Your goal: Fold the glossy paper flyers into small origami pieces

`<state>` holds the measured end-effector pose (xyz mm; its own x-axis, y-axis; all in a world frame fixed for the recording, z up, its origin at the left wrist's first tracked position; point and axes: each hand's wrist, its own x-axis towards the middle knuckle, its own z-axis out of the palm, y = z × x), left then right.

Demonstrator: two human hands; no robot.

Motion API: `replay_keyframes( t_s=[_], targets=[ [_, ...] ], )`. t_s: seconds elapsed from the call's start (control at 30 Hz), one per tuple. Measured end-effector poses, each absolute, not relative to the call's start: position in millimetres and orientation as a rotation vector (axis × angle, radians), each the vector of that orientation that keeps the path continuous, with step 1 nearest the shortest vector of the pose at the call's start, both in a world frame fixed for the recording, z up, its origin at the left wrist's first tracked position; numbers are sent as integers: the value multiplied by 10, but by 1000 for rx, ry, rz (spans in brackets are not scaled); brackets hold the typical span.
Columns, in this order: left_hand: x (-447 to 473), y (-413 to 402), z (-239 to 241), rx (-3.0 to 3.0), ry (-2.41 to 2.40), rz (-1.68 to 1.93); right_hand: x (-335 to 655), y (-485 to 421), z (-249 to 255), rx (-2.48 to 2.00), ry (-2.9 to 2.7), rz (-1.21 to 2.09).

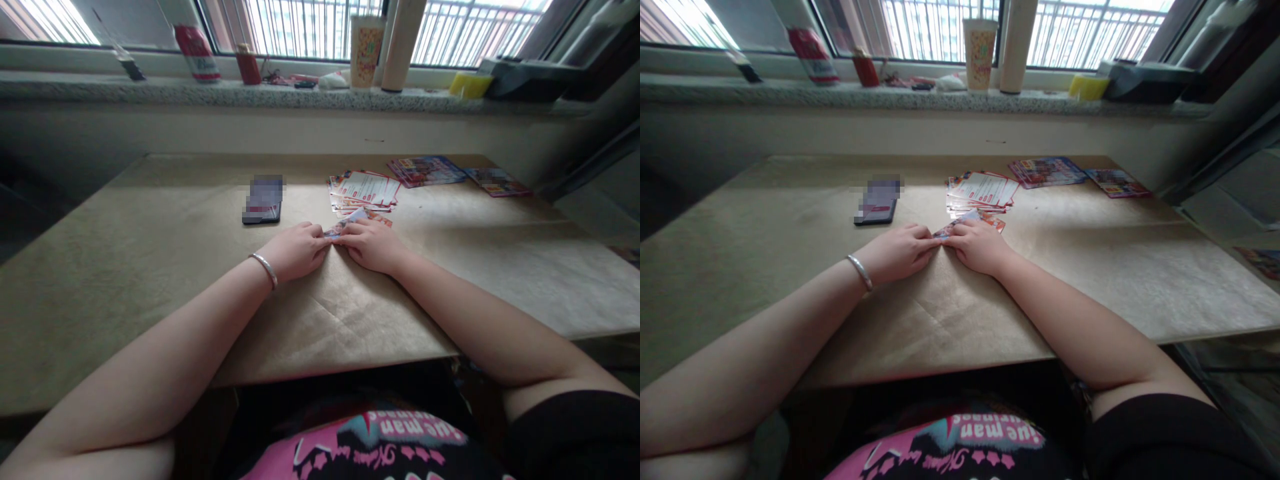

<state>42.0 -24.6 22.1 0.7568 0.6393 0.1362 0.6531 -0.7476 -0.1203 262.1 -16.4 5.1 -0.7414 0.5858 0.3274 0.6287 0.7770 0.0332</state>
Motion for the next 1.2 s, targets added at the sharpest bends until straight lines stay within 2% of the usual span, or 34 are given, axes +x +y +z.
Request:
replay_keyframes(
  t_s=[0.4, 0.7, 0.87, 1.2],
  targets=[
    [411, -254, 212, -2796, -1042, -143, 2674, -191, 145, -1118, -2666, -178],
    [396, -229, 152, -2798, -852, -320, 2790, -83, 51, -967, -2605, -248],
    [372, -186, 93, -2907, -882, -470, 2793, -52, 24, -1018, -2550, -176],
    [379, -192, 137, -2948, -931, -388, 2990, 6, 85, -1179, -2509, -29]
  ],
)
